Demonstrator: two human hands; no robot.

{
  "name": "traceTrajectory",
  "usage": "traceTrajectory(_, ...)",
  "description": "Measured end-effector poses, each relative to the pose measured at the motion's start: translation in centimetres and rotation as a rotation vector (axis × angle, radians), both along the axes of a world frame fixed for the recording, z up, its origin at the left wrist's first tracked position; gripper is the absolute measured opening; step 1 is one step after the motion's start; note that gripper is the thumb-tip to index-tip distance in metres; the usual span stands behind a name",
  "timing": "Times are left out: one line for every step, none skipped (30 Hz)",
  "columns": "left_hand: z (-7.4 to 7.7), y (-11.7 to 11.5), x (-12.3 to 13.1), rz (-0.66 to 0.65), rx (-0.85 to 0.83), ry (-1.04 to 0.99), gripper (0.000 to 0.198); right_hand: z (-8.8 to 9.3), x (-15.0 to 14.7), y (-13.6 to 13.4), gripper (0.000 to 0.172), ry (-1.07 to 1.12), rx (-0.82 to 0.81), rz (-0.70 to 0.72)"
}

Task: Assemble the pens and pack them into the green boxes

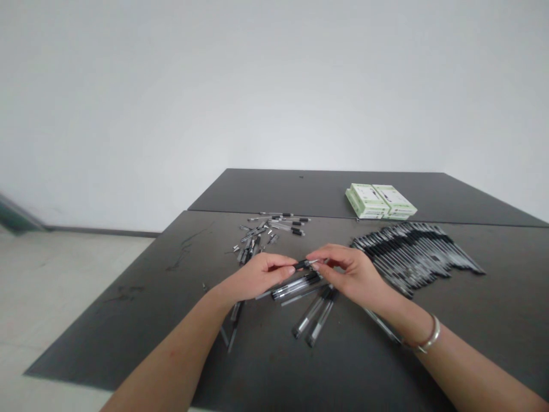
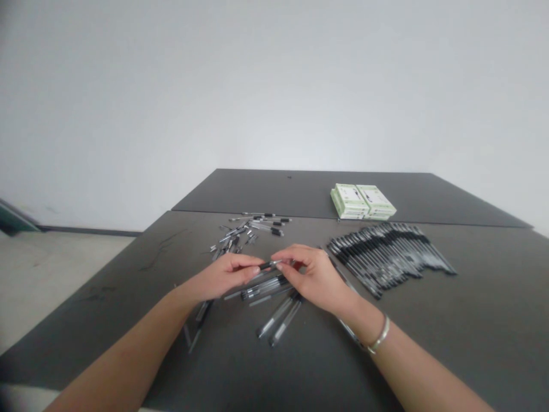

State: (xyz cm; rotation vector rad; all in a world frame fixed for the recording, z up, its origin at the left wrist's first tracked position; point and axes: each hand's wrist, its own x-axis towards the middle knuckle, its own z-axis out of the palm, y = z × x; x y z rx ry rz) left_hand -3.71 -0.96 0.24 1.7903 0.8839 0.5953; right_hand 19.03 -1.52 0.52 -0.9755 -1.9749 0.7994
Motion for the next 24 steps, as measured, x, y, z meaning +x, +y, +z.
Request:
traceTrajectory(-0.02, 0.0, 0.02, -0.001, 0.002, 0.0, 0.035, -0.14, 0.02, 0.02, 0.015, -0.004, -0.006, -0.012)
traceTrajectory(-0.06, 0.02, 0.04, 0.0, 0.003, 0.0, 0.035, -0.3, 0.03, 0.05, 0.015, -0.005, -0.014, -0.025)
traceTrajectory(-0.1, 0.03, 0.05, 0.002, 0.004, 0.001, 0.035, -0.45, 0.04, 0.08, 0.014, -0.004, -0.022, -0.037)
traceTrajectory(-0.14, 0.05, 0.06, 0.005, 0.004, 0.006, 0.035, -0.59, 0.05, 0.1, 0.014, -0.003, -0.028, -0.044)
traceTrajectory(-0.18, 0.06, 0.06, 0.006, 0.005, 0.011, 0.035, -0.7, 0.06, 0.12, 0.013, -0.002, -0.031, -0.046)
traceTrajectory(-0.21, 0.07, 0.06, 0.007, 0.008, 0.017, 0.035, -0.78, 0.07, 0.15, 0.013, -0.005, -0.031, -0.043)
traceTrajectory(-0.22, 0.07, 0.04, 0.006, 0.013, 0.021, 0.035, -0.83, 0.07, 0.16, 0.013, -0.009, -0.028, -0.04)
traceTrajectory(-0.23, 0.06, 0.02, 0.005, 0.02, 0.026, 0.035, -0.85, 0.08, 0.17, 0.013, -0.015, -0.027, -0.039)
traceTrajectory(-0.22, 0.05, 0.0, 0.004, 0.029, 0.03, 0.035, -0.85, 0.08, 0.16, 0.013, -0.022, -0.027, -0.039)
traceTrajectory(-0.22, 0.03, -0.02, 0.006, 0.038, 0.032, 0.035, -0.82, 0.08, 0.15, 0.013, -0.028, -0.028, -0.04)
traceTrajectory(-0.21, 0.0, -0.03, 0.008, 0.046, 0.034, 0.035, -0.78, 0.07, 0.12, 0.014, -0.034, -0.028, -0.042)
traceTrajectory(-0.21, -0.02, -0.04, 0.009, 0.051, 0.038, 0.035, -0.72, 0.06, 0.08, 0.015, -0.042, -0.028, -0.043)
traceTrajectory(-0.2, -0.05, -0.04, 0.009, 0.051, 0.041, 0.035, -0.66, 0.05, 0.03, 0.016, -0.051, -0.026, -0.043)
traceTrajectory(-0.18, -0.07, -0.02, 0.01, 0.05, 0.044, 0.035, -0.6, 0.03, -0.02, 0.017, -0.063, -0.024, -0.044)
traceTrajectory(-0.16, -0.08, 0.0, 0.009, 0.047, 0.047, 0.035, -0.54, 0.02, -0.06, 0.018, -0.076, -0.023, -0.044)
traceTrajectory(-0.13, -0.09, 0.04, 0.008, 0.046, 0.052, 0.035, -0.48, 0.01, -0.1, 0.019, -0.088, -0.022, -0.044)
traceTrajectory(-0.09, -0.1, 0.07, 0.009, 0.045, 0.057, 0.035, -0.42, 0.0, -0.14, 0.019, -0.099, -0.021, -0.046)
traceTrajectory(-0.05, -0.11, 0.1, 0.012, 0.046, 0.059, 0.035, -0.37, -0.01, -0.17, 0.019, -0.11, -0.02, -0.049)
traceTrajectory(-0.02, -0.1, 0.13, 0.012, 0.046, 0.061, 0.035, -0.33, -0.01, -0.19, 0.02, -0.122, -0.017, -0.052)
traceTrajectory(0.0, -0.1, 0.14, 0.013, 0.045, 0.061, 0.035, -0.29, -0.01, -0.21, 0.02, -0.136, -0.015, -0.055)
traceTrajectory(0.0, -0.08, 0.15, 0.014, 0.045, 0.059, 0.035, -0.27, 0.0, -0.22, 0.021, -0.152, -0.011, -0.057)
traceTrajectory(-0.01, -0.07, 0.15, 0.013, 0.046, 0.058, 0.035, -0.26, 0.0, -0.23, 0.022, -0.169, -0.008, -0.057)
traceTrajectory(-0.03, -0.05, 0.15, 0.012, 0.05, 0.06, 0.035, -0.27, -0.01, -0.23, 0.024, -0.185, -0.005, -0.056)
traceTrajectory(-0.06, -0.04, 0.14, 0.012, 0.055, 0.063, 0.035, -0.3, -0.01, -0.22, 0.026, -0.203, 0.0, -0.054)
